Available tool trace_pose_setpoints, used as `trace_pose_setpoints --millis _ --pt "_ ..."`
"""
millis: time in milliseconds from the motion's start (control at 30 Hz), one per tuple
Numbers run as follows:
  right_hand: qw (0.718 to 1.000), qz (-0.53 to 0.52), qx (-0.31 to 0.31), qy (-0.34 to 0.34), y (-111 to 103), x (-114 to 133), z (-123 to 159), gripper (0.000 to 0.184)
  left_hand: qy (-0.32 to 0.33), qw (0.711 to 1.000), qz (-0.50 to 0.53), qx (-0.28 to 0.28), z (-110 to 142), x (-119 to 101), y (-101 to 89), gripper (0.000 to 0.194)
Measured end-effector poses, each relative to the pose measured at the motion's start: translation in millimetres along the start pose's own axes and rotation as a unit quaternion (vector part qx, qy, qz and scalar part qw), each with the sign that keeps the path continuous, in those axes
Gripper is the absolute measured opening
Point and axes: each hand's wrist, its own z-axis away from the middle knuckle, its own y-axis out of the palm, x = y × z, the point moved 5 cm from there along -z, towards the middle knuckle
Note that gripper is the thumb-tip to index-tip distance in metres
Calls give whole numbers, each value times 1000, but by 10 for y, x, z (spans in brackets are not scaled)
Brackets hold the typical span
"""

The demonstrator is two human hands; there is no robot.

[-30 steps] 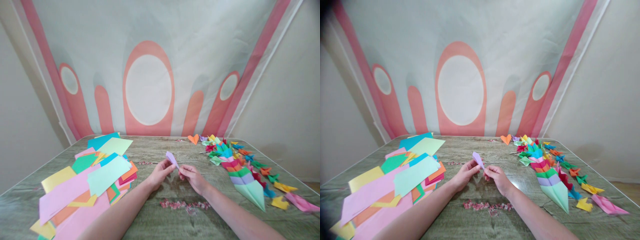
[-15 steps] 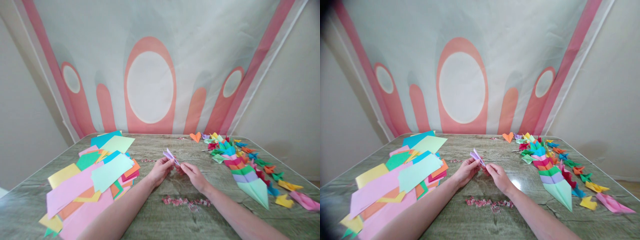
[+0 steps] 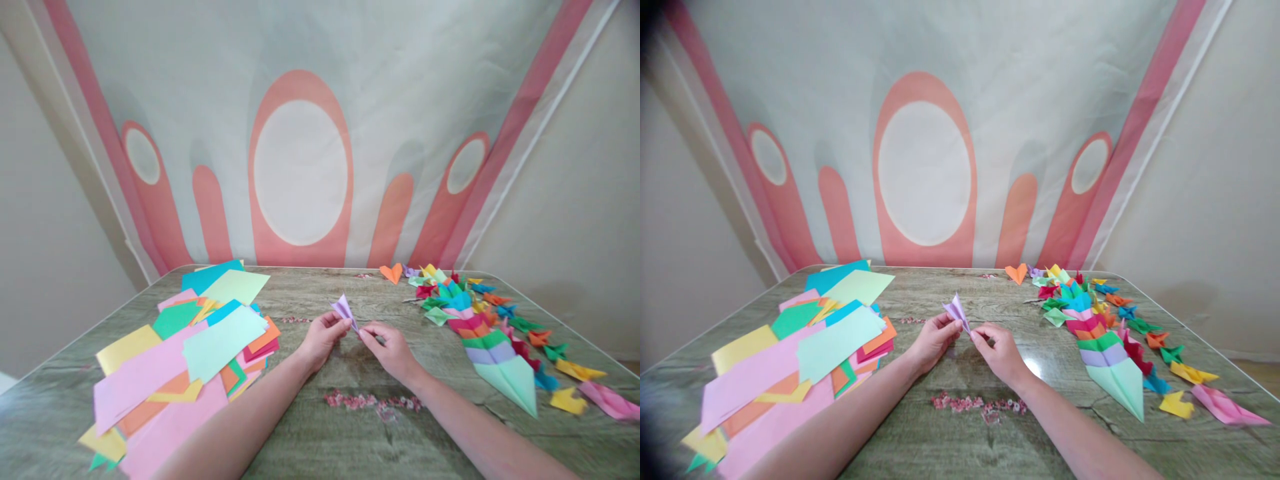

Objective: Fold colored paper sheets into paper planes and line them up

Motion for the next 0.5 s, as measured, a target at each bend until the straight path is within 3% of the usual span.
trace_pose_setpoints --millis 500 --pt "1000 26 16 0 2 -28 -14 20 24 998 -54 6 22 -41 26 32"
